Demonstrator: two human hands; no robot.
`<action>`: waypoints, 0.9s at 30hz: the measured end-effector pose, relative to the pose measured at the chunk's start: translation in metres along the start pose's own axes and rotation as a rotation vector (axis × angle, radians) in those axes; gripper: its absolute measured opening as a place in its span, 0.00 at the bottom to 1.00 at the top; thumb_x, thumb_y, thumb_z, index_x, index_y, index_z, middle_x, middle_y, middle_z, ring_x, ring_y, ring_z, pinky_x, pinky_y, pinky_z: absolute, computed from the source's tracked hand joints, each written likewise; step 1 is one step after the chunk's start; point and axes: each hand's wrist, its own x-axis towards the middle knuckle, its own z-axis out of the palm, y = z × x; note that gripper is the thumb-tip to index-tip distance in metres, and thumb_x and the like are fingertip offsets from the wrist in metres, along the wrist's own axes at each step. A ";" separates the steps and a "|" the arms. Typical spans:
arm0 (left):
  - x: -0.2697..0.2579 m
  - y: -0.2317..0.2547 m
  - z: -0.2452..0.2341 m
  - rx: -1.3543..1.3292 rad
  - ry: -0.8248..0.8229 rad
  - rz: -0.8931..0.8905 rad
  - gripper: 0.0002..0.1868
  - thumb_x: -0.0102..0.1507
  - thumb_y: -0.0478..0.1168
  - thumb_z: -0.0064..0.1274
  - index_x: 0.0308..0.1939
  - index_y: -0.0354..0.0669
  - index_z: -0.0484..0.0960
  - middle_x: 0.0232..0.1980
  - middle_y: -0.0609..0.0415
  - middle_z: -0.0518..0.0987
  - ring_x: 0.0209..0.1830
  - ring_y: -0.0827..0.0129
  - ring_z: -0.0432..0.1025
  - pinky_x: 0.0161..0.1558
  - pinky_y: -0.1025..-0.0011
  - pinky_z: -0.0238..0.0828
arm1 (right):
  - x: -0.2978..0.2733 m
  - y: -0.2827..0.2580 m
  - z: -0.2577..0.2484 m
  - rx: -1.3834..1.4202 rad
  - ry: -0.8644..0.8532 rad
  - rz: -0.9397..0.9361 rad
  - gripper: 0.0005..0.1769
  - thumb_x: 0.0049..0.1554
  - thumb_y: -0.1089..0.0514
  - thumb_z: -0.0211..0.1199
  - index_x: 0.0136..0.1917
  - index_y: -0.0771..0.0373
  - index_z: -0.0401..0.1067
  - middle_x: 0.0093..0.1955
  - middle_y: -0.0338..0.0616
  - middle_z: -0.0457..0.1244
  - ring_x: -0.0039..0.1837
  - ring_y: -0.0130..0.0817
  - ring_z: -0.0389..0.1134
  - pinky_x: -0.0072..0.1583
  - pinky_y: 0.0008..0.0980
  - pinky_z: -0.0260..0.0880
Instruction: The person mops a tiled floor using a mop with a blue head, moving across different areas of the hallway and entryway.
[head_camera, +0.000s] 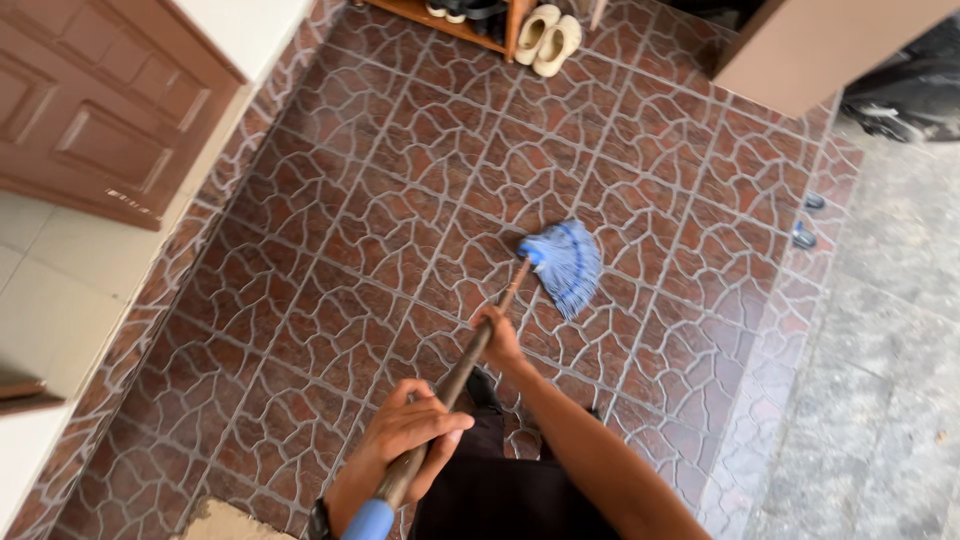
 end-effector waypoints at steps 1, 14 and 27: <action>-0.005 0.005 -0.004 0.031 0.023 -0.012 0.10 0.62 0.30 0.58 0.47 0.43 0.84 0.28 0.60 0.80 0.31 0.74 0.78 0.54 0.63 0.67 | 0.004 -0.006 0.011 0.034 -0.036 -0.027 0.18 0.48 0.72 0.64 0.51 0.58 0.69 0.44 0.46 0.68 0.48 0.39 0.71 0.51 0.37 0.71; -0.050 0.061 0.040 0.252 0.040 0.037 0.14 0.57 0.31 0.61 0.47 0.49 0.84 0.29 0.68 0.83 0.31 0.81 0.79 0.58 0.57 0.67 | -0.048 -0.122 -0.027 -0.280 -0.480 0.204 0.16 0.59 0.39 0.63 0.53 0.49 0.70 0.46 0.45 0.70 0.53 0.53 0.72 0.49 0.51 0.67; -0.075 0.049 0.190 0.097 -0.015 0.175 0.08 0.63 0.33 0.60 0.44 0.50 0.84 0.33 0.66 0.84 0.35 0.77 0.80 0.55 0.59 0.67 | -0.149 -0.057 -0.185 -0.504 -0.289 0.435 0.13 0.58 0.47 0.65 0.56 0.44 0.72 0.60 0.48 0.64 0.57 0.52 0.71 0.52 0.53 0.68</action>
